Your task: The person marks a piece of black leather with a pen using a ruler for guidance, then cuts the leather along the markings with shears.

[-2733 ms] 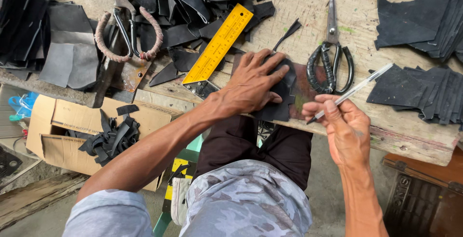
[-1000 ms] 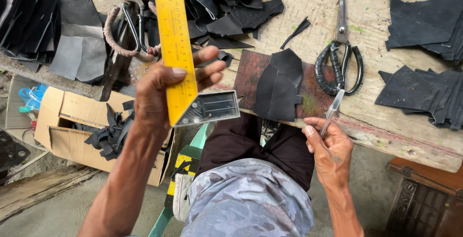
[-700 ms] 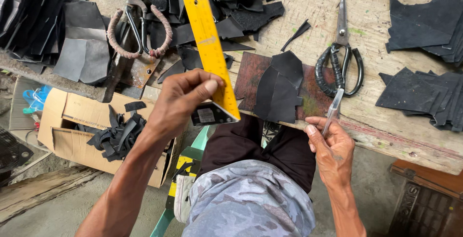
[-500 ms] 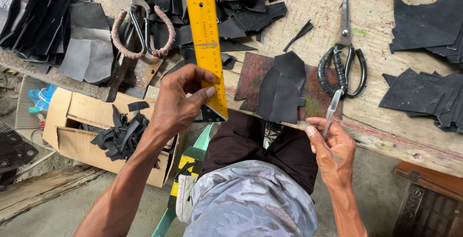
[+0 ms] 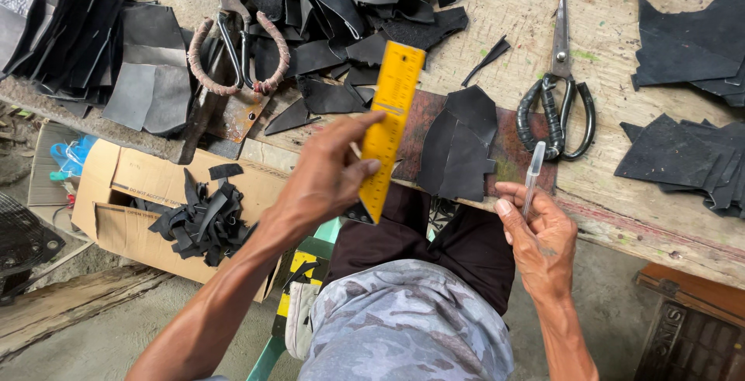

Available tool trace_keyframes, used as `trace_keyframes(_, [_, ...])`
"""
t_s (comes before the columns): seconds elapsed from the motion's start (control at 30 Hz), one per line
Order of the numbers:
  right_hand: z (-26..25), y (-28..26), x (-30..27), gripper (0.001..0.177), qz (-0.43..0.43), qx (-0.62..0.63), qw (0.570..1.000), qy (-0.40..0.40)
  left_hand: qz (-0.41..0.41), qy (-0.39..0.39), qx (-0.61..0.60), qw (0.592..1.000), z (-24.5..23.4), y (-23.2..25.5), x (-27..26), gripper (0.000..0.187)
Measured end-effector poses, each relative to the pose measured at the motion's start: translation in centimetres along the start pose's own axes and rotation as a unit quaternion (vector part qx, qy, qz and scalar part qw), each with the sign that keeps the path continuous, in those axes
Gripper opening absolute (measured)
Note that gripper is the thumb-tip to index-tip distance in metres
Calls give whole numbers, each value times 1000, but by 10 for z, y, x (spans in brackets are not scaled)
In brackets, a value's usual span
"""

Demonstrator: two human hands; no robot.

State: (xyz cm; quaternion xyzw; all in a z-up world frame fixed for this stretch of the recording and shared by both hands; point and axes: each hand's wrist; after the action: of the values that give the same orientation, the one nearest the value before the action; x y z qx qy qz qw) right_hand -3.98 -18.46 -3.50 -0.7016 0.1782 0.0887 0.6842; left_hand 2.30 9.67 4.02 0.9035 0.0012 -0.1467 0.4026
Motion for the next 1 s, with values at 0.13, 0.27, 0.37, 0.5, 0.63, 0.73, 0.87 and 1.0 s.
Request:
trace_keyframes(0.13, [5, -9, 6, 33, -10, -7, 1000, -23, 22, -72, 65, 995, 25, 1, 14, 59])
trace_keyframes(0.27, [8, -15, 20, 38, -29, -5, 998, -57, 88, -50, 87, 991, 39, -4, 28, 63])
trace_keyframes(0.37, [11, -19, 37, 43, -38, -33, 996, -73, 79, -55, 94, 991, 45, -9, 34, 64])
trace_keyframes(0.5, [17, -27, 60, 58, -25, -94, 990, -103, 51, -60, 90, 993, 49, -15, 36, 65])
trace_keyframes(0.63, [20, -36, 63, 69, -3, -227, 968, -103, 51, -44, 51, 996, 47, -13, 34, 63])
trace_keyframes(0.73, [23, -39, 58, 68, -27, -265, 960, -80, 21, -33, 14, 999, 30, -11, 35, 58])
trace_keyframes(0.87, [24, -39, 60, 67, -48, -272, 958, -79, 32, -19, 25, 999, 13, -13, 29, 59])
trace_keyframes(1.0, [24, -41, 60, 68, -43, -280, 955, -83, 25, -39, -25, 999, 21, -13, 29, 56])
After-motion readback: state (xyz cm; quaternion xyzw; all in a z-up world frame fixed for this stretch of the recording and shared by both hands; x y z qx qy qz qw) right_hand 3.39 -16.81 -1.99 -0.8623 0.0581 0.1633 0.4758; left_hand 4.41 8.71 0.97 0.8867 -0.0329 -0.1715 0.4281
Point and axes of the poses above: each hand's wrist, its own x-axis towards the middle knuckle, its own z-axis out of the palm, y = z × x, and after that the axes turned 5 degrees about x, right-handed
